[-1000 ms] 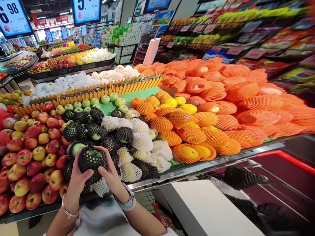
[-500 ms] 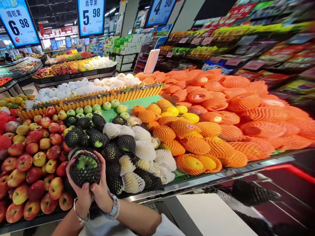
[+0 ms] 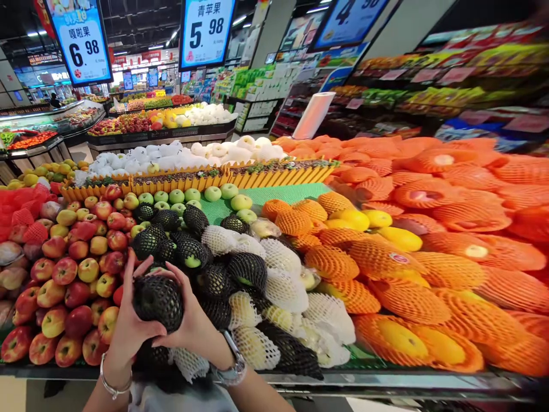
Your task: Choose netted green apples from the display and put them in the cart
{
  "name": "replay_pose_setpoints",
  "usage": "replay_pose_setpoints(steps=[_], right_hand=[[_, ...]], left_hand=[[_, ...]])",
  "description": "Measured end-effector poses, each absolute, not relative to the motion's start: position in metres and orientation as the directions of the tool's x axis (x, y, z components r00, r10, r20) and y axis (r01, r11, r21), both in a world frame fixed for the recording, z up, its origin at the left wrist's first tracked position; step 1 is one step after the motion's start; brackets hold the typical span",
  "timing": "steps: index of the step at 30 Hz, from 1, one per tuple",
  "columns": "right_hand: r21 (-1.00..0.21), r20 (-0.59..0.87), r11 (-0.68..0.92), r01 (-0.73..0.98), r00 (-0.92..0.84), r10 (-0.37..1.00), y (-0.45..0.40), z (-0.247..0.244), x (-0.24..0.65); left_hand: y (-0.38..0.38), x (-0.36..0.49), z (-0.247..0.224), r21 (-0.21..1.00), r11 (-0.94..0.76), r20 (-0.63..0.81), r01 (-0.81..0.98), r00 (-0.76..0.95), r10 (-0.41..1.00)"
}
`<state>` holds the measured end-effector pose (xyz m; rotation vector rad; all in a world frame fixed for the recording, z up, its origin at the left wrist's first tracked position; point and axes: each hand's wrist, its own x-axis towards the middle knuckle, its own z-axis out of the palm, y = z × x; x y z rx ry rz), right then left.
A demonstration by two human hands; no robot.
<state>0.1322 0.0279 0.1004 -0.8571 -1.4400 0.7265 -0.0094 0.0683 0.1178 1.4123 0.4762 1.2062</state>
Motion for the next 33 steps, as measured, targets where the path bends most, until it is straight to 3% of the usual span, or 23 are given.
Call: replay_pose_setpoints(steps=[2, 5, 12, 18, 21, 23, 25, 29, 33], right_hand=[[-0.839, 0.490, 0.492, 0.233, -0.068, 0.869, 0.027, 0.110, 0.137], [-0.785, 0.508, 0.493, 0.375, -0.067, 0.859, 0.031, 0.114, 0.136], [-0.765, 0.642, 0.590, 0.256, 0.237, 0.729, 0.040, 0.113, 0.107], [-0.684, 0.729, 0.710, 0.169, 0.189, 0.658, 0.034, 0.128, 0.111], [-0.616, 0.781, 0.762, 0.201, 0.277, 0.559, 0.034, 0.112, 0.113], [-0.569, 0.790, 0.806, 0.167, 0.385, 0.478, 0.038, 0.094, 0.110], [-0.549, 0.800, 0.823, 0.146, 0.377, 0.467, 0.042, 0.079, 0.106], [-0.493, 0.870, 0.817, 0.299, 0.168, 0.464, 0.044, 0.073, 0.108], [-0.362, 0.932, 0.838, 0.409, 0.181, 0.315, 0.034, 0.083, 0.111]], left_hand=[[0.065, -0.007, 0.110, 0.914, -0.231, 0.340, -0.333, 0.322, 0.883], [0.062, 0.002, 0.097, 0.892, -0.181, 0.250, -0.414, 0.118, 0.961], [0.058, 0.021, 0.085, 0.725, -0.018, -0.071, -0.688, -0.100, 0.992], [0.060, 0.010, 0.090, 0.636, 0.148, -0.202, -0.758, 0.021, 0.979], [0.067, 0.002, 0.094, 0.624, 0.179, -0.240, -0.760, 0.031, 0.970], [0.069, -0.001, 0.095, 0.641, 0.162, -0.251, -0.750, -0.006, 0.968], [0.069, -0.002, 0.096, 0.700, 0.154, -0.201, -0.698, 0.014, 0.980], [0.059, 0.003, 0.094, 0.724, 0.327, -0.186, -0.607, 0.285, 0.940], [0.049, 0.009, 0.095, 0.669, 0.448, -0.277, -0.593, 0.360, 0.891]])
